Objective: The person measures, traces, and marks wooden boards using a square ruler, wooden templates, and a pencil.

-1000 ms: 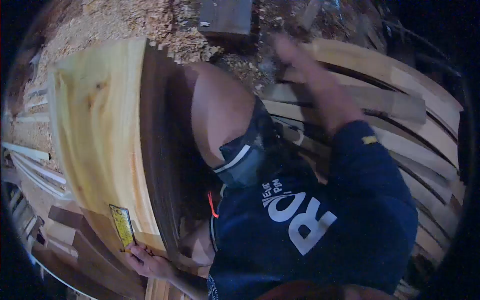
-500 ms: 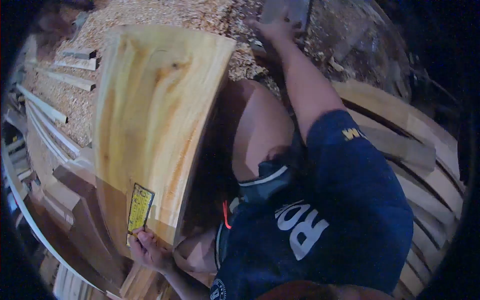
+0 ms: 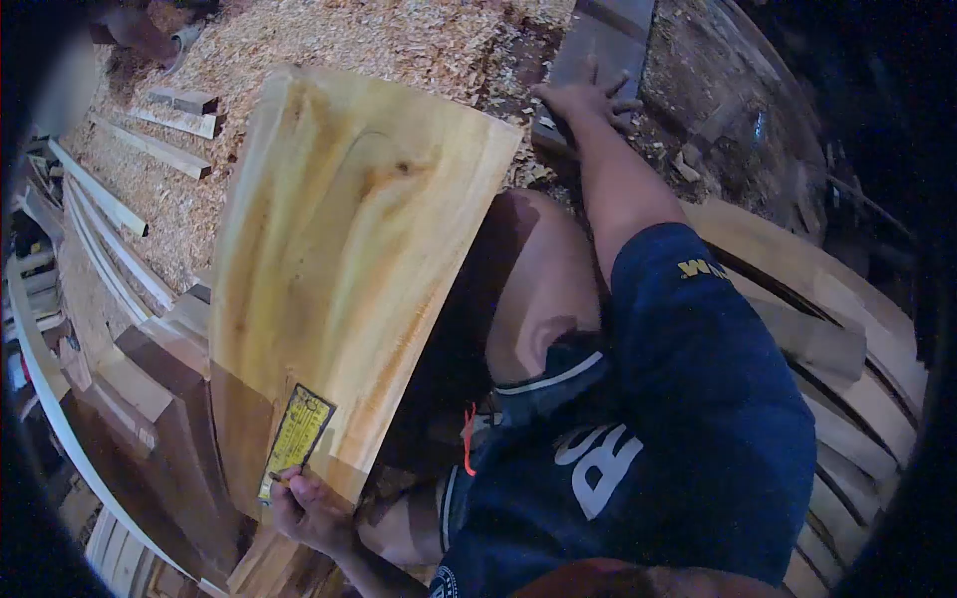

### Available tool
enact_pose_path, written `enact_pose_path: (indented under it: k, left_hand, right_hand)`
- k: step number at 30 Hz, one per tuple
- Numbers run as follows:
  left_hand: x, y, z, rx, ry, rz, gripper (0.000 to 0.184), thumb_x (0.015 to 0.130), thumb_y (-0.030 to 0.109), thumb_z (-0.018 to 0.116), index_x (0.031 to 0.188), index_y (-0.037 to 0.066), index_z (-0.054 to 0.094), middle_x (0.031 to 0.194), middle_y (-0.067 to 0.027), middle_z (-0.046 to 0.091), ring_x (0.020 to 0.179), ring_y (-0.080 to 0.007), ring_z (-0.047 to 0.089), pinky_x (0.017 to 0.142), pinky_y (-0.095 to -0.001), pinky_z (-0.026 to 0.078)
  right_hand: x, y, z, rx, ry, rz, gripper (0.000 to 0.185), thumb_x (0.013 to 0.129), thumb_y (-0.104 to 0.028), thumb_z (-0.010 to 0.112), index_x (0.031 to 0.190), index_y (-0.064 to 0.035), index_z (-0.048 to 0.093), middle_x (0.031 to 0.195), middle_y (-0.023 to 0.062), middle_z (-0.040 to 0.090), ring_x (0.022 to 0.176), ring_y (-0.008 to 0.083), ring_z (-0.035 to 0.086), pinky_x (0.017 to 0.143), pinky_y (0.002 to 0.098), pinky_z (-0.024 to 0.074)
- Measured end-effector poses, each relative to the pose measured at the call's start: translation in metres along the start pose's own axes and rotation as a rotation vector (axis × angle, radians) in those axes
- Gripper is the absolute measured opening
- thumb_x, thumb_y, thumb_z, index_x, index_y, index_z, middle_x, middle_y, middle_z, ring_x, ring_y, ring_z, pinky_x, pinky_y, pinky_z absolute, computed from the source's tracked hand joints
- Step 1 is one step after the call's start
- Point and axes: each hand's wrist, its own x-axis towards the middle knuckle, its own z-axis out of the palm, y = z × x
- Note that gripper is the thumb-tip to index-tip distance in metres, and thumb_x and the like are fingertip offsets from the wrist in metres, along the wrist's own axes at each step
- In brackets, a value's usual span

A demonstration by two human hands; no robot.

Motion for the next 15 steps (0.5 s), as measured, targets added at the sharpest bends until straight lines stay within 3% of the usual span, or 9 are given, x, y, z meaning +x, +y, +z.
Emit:
enact_pose_path:
  k: [7, 13, 15]
  left_hand:
    - [0.001, 0.002, -0.007, -0.004, -0.083, -0.071, 0.028, 0.102, 0.025, 0.054, 0.091, -0.001, 0.058, 0.067, 0.0017, 0.05, 0.063, -0.0049, 0.043, 0.059, -0.0205, 0.032]
    - [0.001, 0.0, -0.005, 0.008, -0.07, -0.088, 0.033, 0.102, 0.029, 0.055, 0.09, -0.001, 0.057, 0.07, 0.0, 0.052, 0.066, -0.0071, 0.046, 0.061, -0.0219, 0.035]
    - [0.007, -0.002, -0.008, 0.059, -0.138, 0.009, 0.032, 0.102, 0.028, 0.055, 0.09, -0.002, 0.058, 0.073, -0.0014, 0.053, 0.068, -0.0086, 0.047, 0.063, -0.0231, 0.037]
  right_hand:
    - [-0.001, 0.007, -0.007, -0.057, 0.049, -0.061, 0.121, 0.065, -0.074, 0.075, 0.158, -0.0436, 0.004, 0.165, 0.0197, -0.012, 0.145, 0.0604, -0.001, 0.112, 0.0748, 0.0164]
    - [0.01, 0.036, 0.0, 0.03, 0.101, -0.08, 0.122, 0.065, -0.072, 0.077, 0.159, -0.0342, 0.01, 0.165, 0.0218, 0.003, 0.143, 0.0609, 0.014, 0.113, 0.0687, 0.0235]
    - [0.035, 0.059, 0.024, 0.077, 0.148, -0.155, 0.124, 0.064, -0.072, 0.077, 0.16, -0.0293, 0.011, 0.164, 0.0222, 0.01, 0.143, 0.0577, 0.019, 0.114, 0.0671, 0.0245]
